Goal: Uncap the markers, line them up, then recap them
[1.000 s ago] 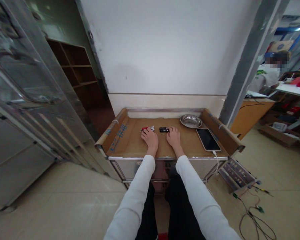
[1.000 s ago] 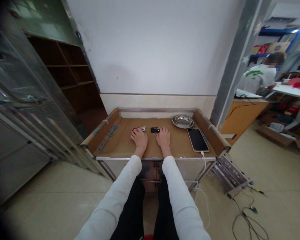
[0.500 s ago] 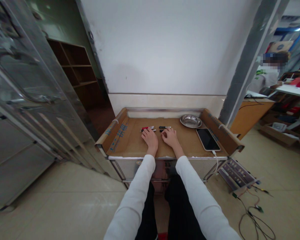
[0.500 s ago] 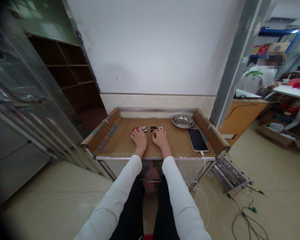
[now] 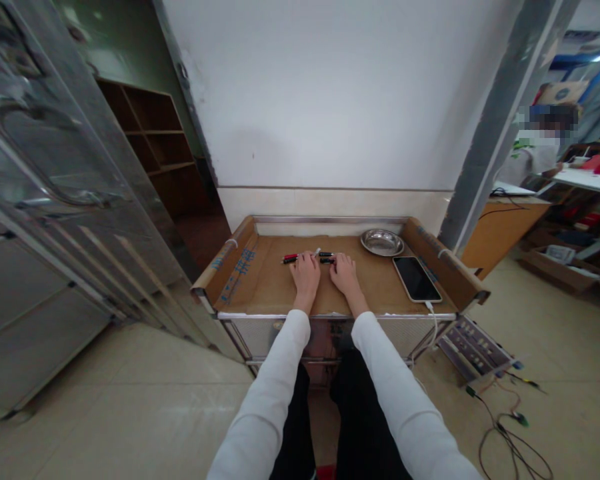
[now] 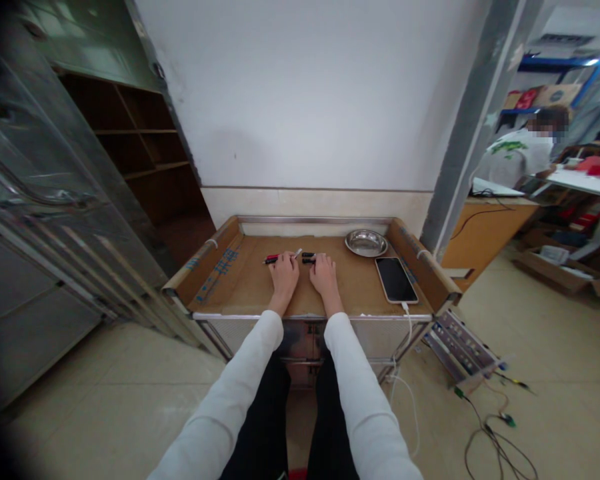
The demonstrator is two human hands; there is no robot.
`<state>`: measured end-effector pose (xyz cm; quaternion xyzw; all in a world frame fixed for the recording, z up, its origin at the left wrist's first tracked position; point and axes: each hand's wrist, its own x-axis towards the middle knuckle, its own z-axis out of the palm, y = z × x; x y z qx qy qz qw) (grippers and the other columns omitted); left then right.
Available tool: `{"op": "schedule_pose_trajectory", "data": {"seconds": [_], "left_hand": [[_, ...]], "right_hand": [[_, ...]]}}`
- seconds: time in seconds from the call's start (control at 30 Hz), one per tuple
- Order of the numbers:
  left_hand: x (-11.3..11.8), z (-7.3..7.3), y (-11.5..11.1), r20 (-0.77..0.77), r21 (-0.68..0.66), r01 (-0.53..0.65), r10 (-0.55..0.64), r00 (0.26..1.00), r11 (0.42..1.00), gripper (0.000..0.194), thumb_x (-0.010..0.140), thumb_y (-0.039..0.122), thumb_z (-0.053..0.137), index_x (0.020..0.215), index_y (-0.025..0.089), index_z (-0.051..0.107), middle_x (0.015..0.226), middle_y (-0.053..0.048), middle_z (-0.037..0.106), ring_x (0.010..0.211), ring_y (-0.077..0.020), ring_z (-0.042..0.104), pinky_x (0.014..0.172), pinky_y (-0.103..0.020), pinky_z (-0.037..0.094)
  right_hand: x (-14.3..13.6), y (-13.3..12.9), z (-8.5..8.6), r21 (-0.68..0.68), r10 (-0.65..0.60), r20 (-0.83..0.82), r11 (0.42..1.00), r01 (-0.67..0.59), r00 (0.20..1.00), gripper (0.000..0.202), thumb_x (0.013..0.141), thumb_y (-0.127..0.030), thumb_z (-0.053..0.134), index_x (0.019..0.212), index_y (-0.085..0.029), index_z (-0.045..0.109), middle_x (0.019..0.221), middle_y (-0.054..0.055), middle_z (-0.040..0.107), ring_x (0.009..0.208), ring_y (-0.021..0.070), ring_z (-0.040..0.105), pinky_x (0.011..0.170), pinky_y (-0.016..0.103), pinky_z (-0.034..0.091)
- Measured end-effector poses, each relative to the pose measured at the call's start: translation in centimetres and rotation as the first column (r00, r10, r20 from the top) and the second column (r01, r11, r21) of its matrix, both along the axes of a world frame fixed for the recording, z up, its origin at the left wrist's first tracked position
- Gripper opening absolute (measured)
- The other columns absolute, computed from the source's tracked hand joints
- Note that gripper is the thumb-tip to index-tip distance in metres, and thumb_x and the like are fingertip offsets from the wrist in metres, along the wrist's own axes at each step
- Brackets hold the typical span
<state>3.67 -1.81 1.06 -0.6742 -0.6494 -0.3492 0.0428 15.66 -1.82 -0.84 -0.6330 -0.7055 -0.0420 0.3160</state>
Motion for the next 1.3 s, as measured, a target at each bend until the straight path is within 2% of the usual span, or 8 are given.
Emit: {"op": "schedule_pose_trajectory", "data": {"seconds": [0.13, 0.27, 0.37, 0.5, 0.7, 0.9, 1.17, 1.3], "left_hand": [[0.1, 0.2, 0.0, 0.018, 0.015, 0.298, -0.298, 0.954, 0.954, 0.018, 0.093, 0.018, 0.041, 0.100, 0.019, 0.058, 0.100, -0.008, 0.061, 0.092, -0.0188, 0.059, 0.084, -0.030, 0.046], [0.1, 0.3, 0.0, 0.119, 0.084, 0.442, -0.449, 0.885, 0.893, 0.014, 0.090, 0.017, 0.047, 0.099, 0.020, 0.058, 0.103, -0.007, 0.056, 0.097, -0.0169, 0.058, 0.089, -0.029, 0.047], [0.0, 0.3, 0.2, 0.189, 0.179, 0.433, -0.463, 0.866, 0.883, 0.018, 0.087, 0.016, 0.052, 0.105, 0.018, 0.054, 0.108, -0.008, 0.054, 0.104, -0.0176, 0.056, 0.095, -0.032, 0.046], [0.0, 0.4, 0.3, 0.241, 0.245, 0.388, -0.443, 0.864, 0.889, 0.031, 0.086, 0.018, 0.055, 0.117, 0.017, 0.045, 0.112, -0.010, 0.054, 0.107, -0.0187, 0.055, 0.098, -0.034, 0.045], [0.1, -0.1, 0.6, 0.321, 0.321, 0.372, -0.470, 0.822, 0.871, 0.043, 0.089, 0.027, 0.054, 0.127, 0.018, 0.037, 0.120, -0.013, 0.051, 0.105, -0.0181, 0.058, 0.089, -0.032, 0.051], [-0.2, -0.5, 1.0, 0.351, 0.447, 0.333, -0.505, 0.789, 0.830, 0.031, 0.088, 0.025, 0.056, 0.117, 0.019, 0.046, 0.109, -0.009, 0.056, 0.095, -0.0175, 0.060, 0.086, -0.034, 0.052], [-0.8, -0.8, 1.5, 0.459, 0.428, 0.185, -0.389, 0.799, 0.885, 0.023, 0.089, 0.021, 0.052, 0.112, 0.018, 0.050, 0.109, -0.011, 0.055, 0.100, -0.0191, 0.057, 0.088, -0.035, 0.050], [-0.9, -0.8, 1.5, 0.469, 0.368, 0.232, -0.395, 0.790, 0.900, 0.018, 0.087, 0.018, 0.053, 0.106, 0.018, 0.054, 0.105, -0.009, 0.059, 0.095, -0.0173, 0.059, 0.085, -0.032, 0.050]], "right_hand": [[0.1, -0.1, 0.3, 0.073, -0.033, -0.058, 0.997, 0.037, 0.998, 0.041, 0.087, -0.015, 0.043, 0.128, -0.014, 0.047, 0.120, 0.014, 0.056, 0.107, 0.0237, 0.049, 0.089, 0.033, 0.037], [0.3, 0.0, 0.3, 0.049, -0.015, -0.032, 0.999, 0.017, 0.999, 0.026, 0.090, -0.021, 0.045, 0.113, -0.016, 0.058, 0.115, 0.013, 0.056, 0.103, 0.0232, 0.051, 0.087, 0.033, 0.039], [0.4, 0.3, -0.1, 0.041, 0.000, -0.074, 0.999, 0.003, 0.997, 0.022, 0.092, -0.022, 0.044, 0.105, -0.015, 0.061, 0.109, 0.013, 0.058, 0.099, 0.0219, 0.054, 0.086, 0.032, 0.041], [0.4, 0.7, -0.4, 0.041, 0.123, -0.174, 0.992, -0.118, 0.977, 0.024, 0.092, -0.017, 0.039, 0.104, -0.014, 0.060, 0.107, 0.012, 0.060, 0.093, 0.0181, 0.058, 0.083, 0.028, 0.044], [0.4, 1.0, -0.8, 0.078, 0.190, -0.201, 0.981, -0.177, 0.961, 0.022, 0.091, -0.017, 0.042, 0.104, -0.014, 0.059, 0.104, 0.012, 0.064, 0.091, 0.0180, 0.059, 0.083, 0.028, 0.046], [0.8, 1.9, -1.7, 0.154, 0.267, -0.308, 0.961, -0.229, 0.913, 0.022, 0.087, -0.014, 0.044, 0.099, -0.016, 0.062, 0.102, 0.012, 0.066, 0.093, 0.0203, 0.060, 0.088, 0.033, 0.046], [0.7, 2.1, -1.9, 0.189, 0.308, -0.400, 0.949, -0.251, 0.863, 0.022, 0.087, -0.016, 0.045, 0.094, -0.017, 0.066, 0.099, 0.011, 0.068, 0.094, 0.0207, 0.061, 0.090, 0.035, 0.046], [0.9, 1.8, -1.5, 0.250, 0.261, -0.426, 0.954, -0.165, 0.867, 0.025, 0.091, -0.020, 0.042, 0.098, -0.018, 0.066, 0.100, 0.011, 0.067, 0.095, 0.0207, 0.061, 0.090, 0.034, 0.047]]}}
